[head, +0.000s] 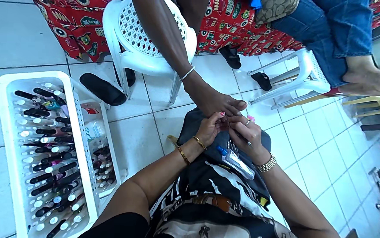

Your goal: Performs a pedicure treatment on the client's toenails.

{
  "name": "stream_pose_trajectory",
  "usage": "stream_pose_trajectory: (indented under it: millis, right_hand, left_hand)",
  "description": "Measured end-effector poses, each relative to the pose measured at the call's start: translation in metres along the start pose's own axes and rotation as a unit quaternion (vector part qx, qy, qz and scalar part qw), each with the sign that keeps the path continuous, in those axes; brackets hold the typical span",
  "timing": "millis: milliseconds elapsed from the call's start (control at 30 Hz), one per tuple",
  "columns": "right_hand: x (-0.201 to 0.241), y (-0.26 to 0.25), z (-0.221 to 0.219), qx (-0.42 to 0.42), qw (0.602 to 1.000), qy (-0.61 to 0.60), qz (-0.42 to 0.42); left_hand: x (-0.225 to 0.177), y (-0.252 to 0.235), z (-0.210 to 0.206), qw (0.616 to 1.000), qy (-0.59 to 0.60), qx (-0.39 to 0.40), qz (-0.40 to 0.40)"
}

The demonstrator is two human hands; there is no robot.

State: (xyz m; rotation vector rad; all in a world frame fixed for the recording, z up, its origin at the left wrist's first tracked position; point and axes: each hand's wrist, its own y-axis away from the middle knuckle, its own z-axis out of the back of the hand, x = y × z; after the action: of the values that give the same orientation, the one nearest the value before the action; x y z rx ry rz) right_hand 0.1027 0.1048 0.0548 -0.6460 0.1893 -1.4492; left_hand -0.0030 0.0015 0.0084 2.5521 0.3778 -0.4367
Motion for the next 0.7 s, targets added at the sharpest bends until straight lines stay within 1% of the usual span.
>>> stream_pose_trajectory:
  millis: [100,167,233,267,300,333,433,500,567,633,700]
  right_hand:
    - [-0.002,0.001,-0.005,-0.012,1.000,0.004,-0.004]
    - [-0.004,0.000,-0.005,-0.033,0.996,-0.053,-0.065]
    - [-0.002,-0.002,0.000,-0.041,0.980,-0.132,-0.145]
    - [-0.002,-0.003,0.003,-0.039,0.974,-0.153,-0.164]
    - [-0.003,-0.002,0.004,-0.035,0.974,-0.155,-0.162]
    - [-0.003,-0.002,0.004,-0.027,0.980,-0.137,-0.143]
    - [-0.003,-0.002,0.000,0.001,0.998,-0.038,-0.049]
    - [-0.002,-0.003,0.000,0.010,1.000,-0.007,-0.020]
    - [-0.002,-0.004,0.003,0.029,0.999,-0.008,-0.012]
    - [0.000,-0.006,0.009,0.043,0.998,-0.041,-0.032]
    - [-0.001,-0.008,0.011,0.039,0.996,-0.060,-0.053]
  left_hand:
    - [0.002,-0.001,0.000,1.000,0.002,-0.010,0.001]
    - [0.001,0.000,0.000,1.000,0.006,-0.011,0.001]
    - [0.000,0.000,-0.001,1.000,0.005,-0.011,0.003]
    - [0.000,0.000,-0.002,1.000,0.001,-0.010,0.004]
    - [0.000,0.001,-0.002,1.000,0.000,-0.010,0.003]
    - [0.000,0.001,-0.002,1.000,0.002,-0.010,0.001]
    - [0.001,-0.001,-0.001,1.000,0.007,-0.013,-0.003]
    - [0.001,-0.002,-0.001,1.000,0.006,-0.013,0.000]
    - [0.001,-0.001,-0.001,1.000,0.006,-0.014,0.000]
    - [0.000,0.001,-0.002,1.000,0.003,-0.015,-0.003]
    - [-0.001,0.001,-0.001,1.000,0.006,-0.007,-0.003]
